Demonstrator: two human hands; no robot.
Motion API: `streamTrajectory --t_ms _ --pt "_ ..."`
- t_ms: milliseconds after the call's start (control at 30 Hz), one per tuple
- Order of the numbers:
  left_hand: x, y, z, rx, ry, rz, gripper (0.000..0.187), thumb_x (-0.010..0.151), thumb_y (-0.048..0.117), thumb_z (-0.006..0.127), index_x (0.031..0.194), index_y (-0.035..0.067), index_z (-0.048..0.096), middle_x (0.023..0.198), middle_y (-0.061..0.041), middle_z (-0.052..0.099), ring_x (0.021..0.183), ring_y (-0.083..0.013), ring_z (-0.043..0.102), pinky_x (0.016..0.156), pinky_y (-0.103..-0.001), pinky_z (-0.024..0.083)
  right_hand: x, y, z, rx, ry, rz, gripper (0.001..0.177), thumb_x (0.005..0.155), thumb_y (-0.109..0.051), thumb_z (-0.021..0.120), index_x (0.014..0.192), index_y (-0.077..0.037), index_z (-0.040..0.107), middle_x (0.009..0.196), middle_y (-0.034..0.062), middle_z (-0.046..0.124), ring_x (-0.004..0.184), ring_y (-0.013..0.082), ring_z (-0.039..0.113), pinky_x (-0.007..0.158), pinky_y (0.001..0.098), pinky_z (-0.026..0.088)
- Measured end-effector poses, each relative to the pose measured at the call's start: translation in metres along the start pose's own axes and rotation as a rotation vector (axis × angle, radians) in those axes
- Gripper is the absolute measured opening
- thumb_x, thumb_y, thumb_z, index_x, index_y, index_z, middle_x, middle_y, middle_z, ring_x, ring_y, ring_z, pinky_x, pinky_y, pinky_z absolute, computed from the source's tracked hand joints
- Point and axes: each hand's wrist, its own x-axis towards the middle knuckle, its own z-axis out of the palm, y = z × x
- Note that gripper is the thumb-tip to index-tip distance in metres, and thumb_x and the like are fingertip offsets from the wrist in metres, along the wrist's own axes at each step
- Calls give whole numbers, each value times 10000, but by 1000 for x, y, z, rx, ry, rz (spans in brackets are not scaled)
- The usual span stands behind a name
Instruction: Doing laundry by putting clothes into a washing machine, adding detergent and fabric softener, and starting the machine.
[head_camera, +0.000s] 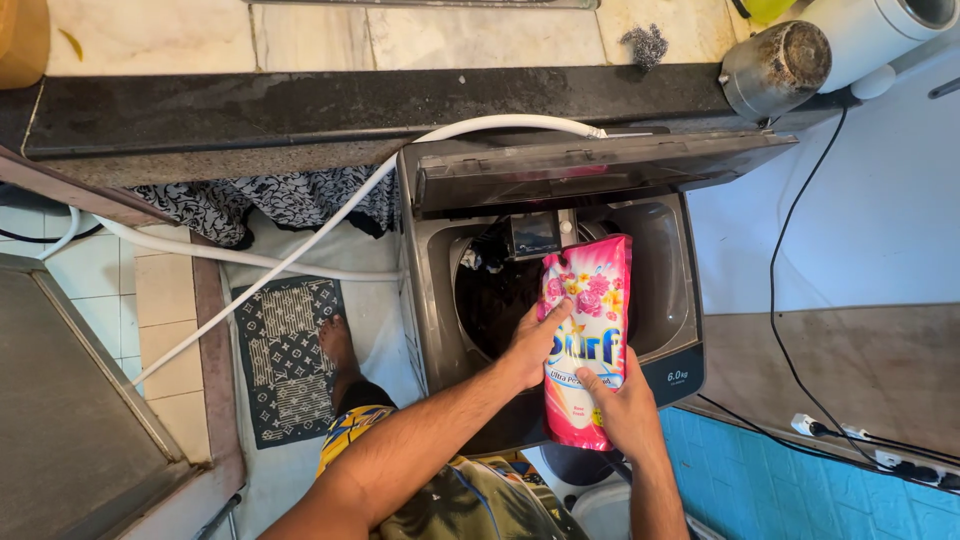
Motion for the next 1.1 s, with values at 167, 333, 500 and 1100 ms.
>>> streamTrajectory --t_ms 167,333,500,1100 --pt "0 0 4 -9 -7 -14 333 992 269 678 1268 105 594 1116 -93 719 960 -218 727 806 -423 632 -1 -1 -2 9 18 1 497 862 -121 748 1310 -11 564 1110 127 759 947 160 719 824 336 588" --pt "3 -2 8 -32 -54 -9 334 1003 265 669 1281 98 592 1144 -95 720 979 -216 726 825 -413 626 -1 -5 -5 26 28 -5 502 862 -122 753 1314 -7 568 1117 125 757 959 162 713 832 338 583" --pt "9 -7 8 -16 -44 -12 339 1001 266 670 1287 100 592 1150 -89 721 982 -211 726 827 -410 623 2 -5 -8 18 32 -1 502 861 -123 752 1313 -6 567 1115 126 760 959 159 716 834 335 583" --pt "17 -14 15 -28 -47 -50 350 994 260 682 1285 89 589 1144 -102 724 980 -230 732 825 -423 628 3 -4 -15 27 58 19 488 869 -115 744 1312 -4 571 1119 131 763 963 162 724 831 334 585"
